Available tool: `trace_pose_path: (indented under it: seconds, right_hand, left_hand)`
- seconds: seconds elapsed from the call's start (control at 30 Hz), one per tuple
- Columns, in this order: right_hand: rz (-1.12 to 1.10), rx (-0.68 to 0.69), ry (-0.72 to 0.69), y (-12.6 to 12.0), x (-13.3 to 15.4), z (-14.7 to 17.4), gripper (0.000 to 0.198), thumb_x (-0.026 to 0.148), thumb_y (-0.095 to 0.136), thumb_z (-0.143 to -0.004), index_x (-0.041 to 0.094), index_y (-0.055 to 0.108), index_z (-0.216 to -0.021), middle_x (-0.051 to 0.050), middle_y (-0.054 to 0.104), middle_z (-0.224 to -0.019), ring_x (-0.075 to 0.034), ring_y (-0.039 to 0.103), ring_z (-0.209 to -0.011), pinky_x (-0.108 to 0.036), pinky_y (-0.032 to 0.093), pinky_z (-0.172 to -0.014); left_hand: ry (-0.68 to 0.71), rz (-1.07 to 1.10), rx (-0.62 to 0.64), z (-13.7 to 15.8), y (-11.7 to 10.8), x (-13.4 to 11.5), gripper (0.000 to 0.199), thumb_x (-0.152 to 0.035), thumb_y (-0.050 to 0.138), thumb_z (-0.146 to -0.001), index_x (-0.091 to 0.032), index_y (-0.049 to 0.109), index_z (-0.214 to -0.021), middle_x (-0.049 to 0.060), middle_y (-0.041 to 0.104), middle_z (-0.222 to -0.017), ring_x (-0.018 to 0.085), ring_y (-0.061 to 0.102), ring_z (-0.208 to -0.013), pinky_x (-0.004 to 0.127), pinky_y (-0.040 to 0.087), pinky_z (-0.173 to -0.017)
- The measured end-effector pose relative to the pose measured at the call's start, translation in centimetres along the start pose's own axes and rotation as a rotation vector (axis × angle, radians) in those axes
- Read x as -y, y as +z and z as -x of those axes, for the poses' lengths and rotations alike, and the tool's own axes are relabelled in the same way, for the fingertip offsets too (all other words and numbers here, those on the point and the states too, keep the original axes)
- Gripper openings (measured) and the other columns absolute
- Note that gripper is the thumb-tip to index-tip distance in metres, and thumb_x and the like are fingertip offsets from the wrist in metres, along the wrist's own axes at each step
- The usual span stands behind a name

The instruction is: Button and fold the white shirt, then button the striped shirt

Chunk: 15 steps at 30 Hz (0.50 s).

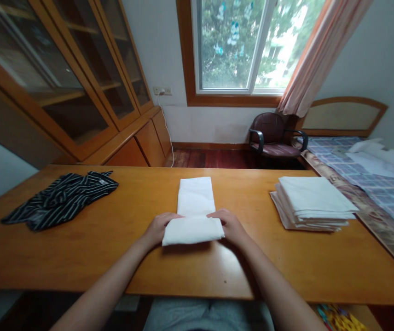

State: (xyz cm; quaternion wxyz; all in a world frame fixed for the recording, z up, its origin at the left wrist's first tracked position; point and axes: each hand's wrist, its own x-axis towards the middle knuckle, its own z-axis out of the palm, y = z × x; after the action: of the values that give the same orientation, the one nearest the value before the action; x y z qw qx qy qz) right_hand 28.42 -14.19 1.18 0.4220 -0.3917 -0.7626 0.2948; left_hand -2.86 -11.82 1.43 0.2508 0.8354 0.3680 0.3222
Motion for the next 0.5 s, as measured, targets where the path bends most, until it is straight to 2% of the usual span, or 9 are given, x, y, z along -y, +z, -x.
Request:
trace_pose_path:
  seconds: [0.13,0.2,0.27,0.37,0.5]
  right_hand:
    - [-0.096,-0.04,0.254,-0.3,0.9,-0.5,0.02,0.036,0.066,-0.083,0.02,0.074,-0.092,-0.007,0.073,-0.09,-0.024,0.066,-0.083,-0.035,0.051,-0.075]
    - [-0.171,-0.069,0.346,0.0,0.9,-0.9,0.025,0.041,0.064,-0.086,0.018,0.072,-0.093,-0.007,0.072,-0.09,-0.023,0.065,-0.083,-0.034,0.051,-0.075]
    - [-0.26,-0.081,0.387,0.5,0.7,-1.1,0.03,0.045,0.065,-0.086,0.019,0.069,-0.1,-0.007,0.072,-0.095,-0.023,0.064,-0.086,-0.034,0.05,-0.077]
    - [-0.406,-0.084,0.42,1.2,0.2,-1.2,0.04,0.047,0.068,-0.084,0.02,0.062,-0.113,-0.006,0.071,-0.097,-0.022,0.064,-0.087,-0.034,0.05,-0.076]
    - [-0.483,-0.104,0.501,1.7,-0.3,-1.0,0.046,0.047,0.069,-0.083,0.02,0.057,-0.119,-0.002,0.07,-0.081,-0.018,0.063,-0.073,-0.03,0.048,-0.066]
  left_hand:
    - [-0.219,0.148,-0.048,-0.7,0.2,-1.0,0.022,-0.029,0.059,-0.083,-0.017,0.072,-0.096,0.007,0.076,-0.093,0.023,0.071,-0.083,0.031,0.054,-0.075]
    - [-0.348,0.228,-0.097,-1.1,0.7,-1.0,0.027,-0.038,0.06,-0.083,-0.015,0.071,-0.091,0.008,0.076,-0.088,0.023,0.069,-0.079,0.032,0.054,-0.071]
    - [-0.448,0.301,-0.143,-1.3,1.3,-0.9,0.033,-0.044,0.061,-0.082,-0.014,0.07,-0.092,0.008,0.075,-0.091,0.025,0.069,-0.083,0.033,0.054,-0.074]
    - [-0.526,0.401,-0.15,-1.5,2.0,-0.6,0.041,-0.049,0.063,-0.081,-0.015,0.066,-0.105,0.009,0.074,-0.101,0.025,0.069,-0.092,0.033,0.054,-0.08]
    - [-0.597,0.453,-0.133,-1.3,2.1,-0.5,0.043,-0.054,0.063,-0.081,-0.016,0.063,-0.102,0.005,0.073,-0.084,0.023,0.069,-0.083,0.03,0.053,-0.072]
